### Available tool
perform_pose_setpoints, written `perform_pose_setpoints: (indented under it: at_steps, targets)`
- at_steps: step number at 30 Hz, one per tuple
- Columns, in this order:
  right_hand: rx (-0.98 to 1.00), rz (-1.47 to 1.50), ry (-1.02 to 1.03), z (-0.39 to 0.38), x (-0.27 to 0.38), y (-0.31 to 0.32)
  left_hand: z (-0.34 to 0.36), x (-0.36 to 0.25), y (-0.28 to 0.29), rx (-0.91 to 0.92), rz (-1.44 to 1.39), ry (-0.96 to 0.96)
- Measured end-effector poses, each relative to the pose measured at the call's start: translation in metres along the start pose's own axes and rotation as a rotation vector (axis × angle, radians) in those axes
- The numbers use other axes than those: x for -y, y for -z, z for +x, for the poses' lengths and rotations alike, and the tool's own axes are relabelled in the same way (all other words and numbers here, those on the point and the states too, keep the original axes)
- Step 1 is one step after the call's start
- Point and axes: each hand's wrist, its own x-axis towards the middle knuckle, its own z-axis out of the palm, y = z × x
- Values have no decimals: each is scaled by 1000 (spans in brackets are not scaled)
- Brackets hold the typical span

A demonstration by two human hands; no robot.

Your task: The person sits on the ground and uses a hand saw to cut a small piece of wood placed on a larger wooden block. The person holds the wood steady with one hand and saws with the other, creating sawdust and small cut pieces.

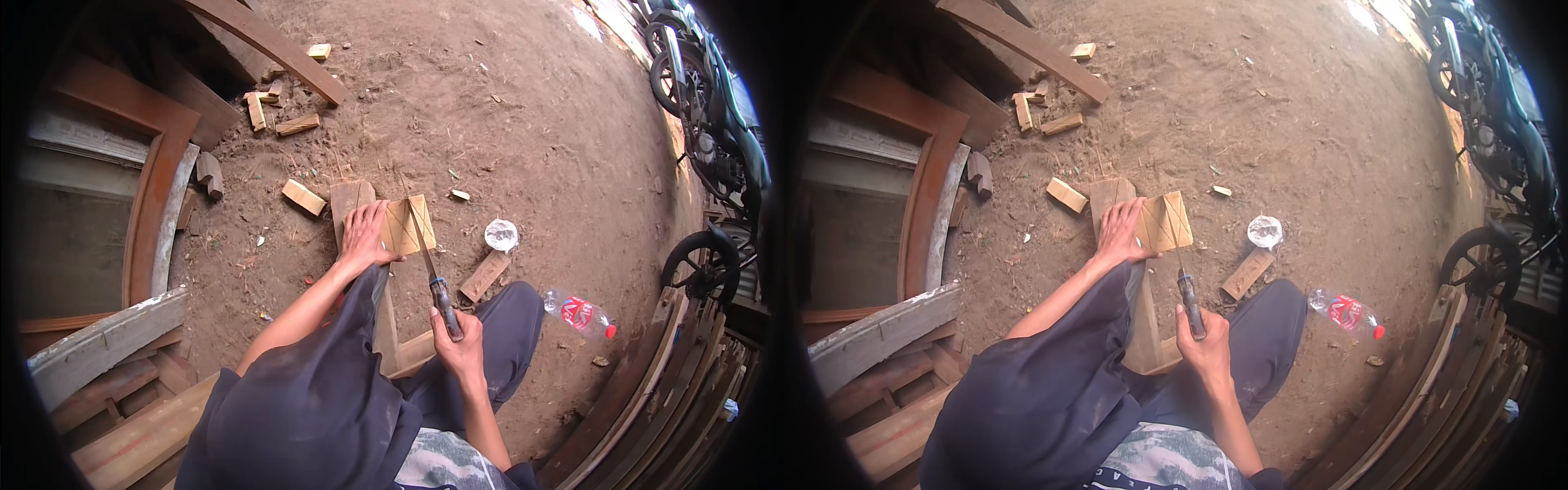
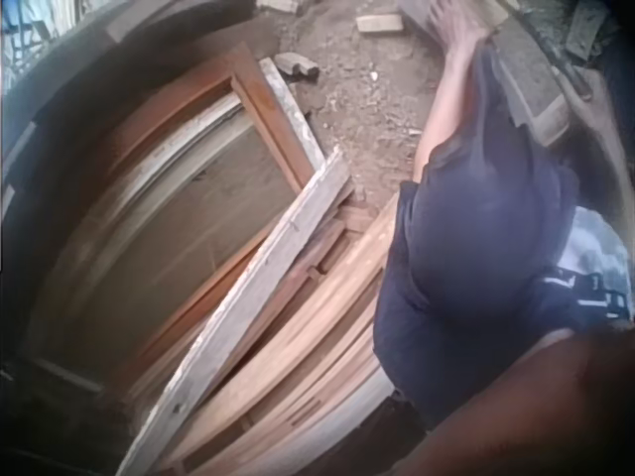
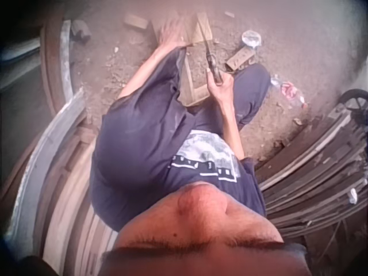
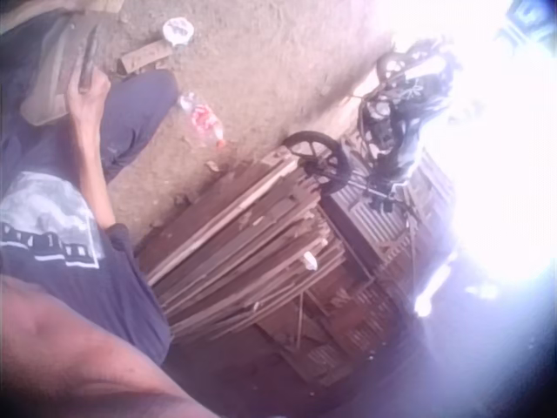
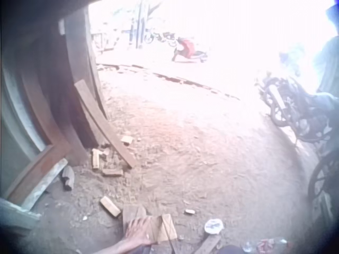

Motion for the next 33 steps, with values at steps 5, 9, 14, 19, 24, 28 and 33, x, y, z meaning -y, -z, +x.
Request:
perform_pose_setpoints:
  at_steps: [5, 9, 14, 19, 24, 28, 33]
  targets:
    - [48, -28, -79, -45, -6, 33, 0, -5, 2, 11, 22, 2]
    - [12, -19, -11, -14, -13, 14, 0, -5, -2, -11, 10, -14]
    - [40, -6, 23, -9, -13, 3, 0, -1, 1, -12, 31, 6]
    - [35, 57, -70, -46, -21, 34, 2, -11, 5, 20, 28, 32]
    - [32, -17, -1, -19, -17, 22, 1, -20, 12, 34, 45, 51]
    - [3, 10, 11, 1, -32, 12, 4, -16, 10, 15, 38, 16]
    - [46, 10, -86, -50, -11, 37, 1, -9, 4, 25, 32, 23]
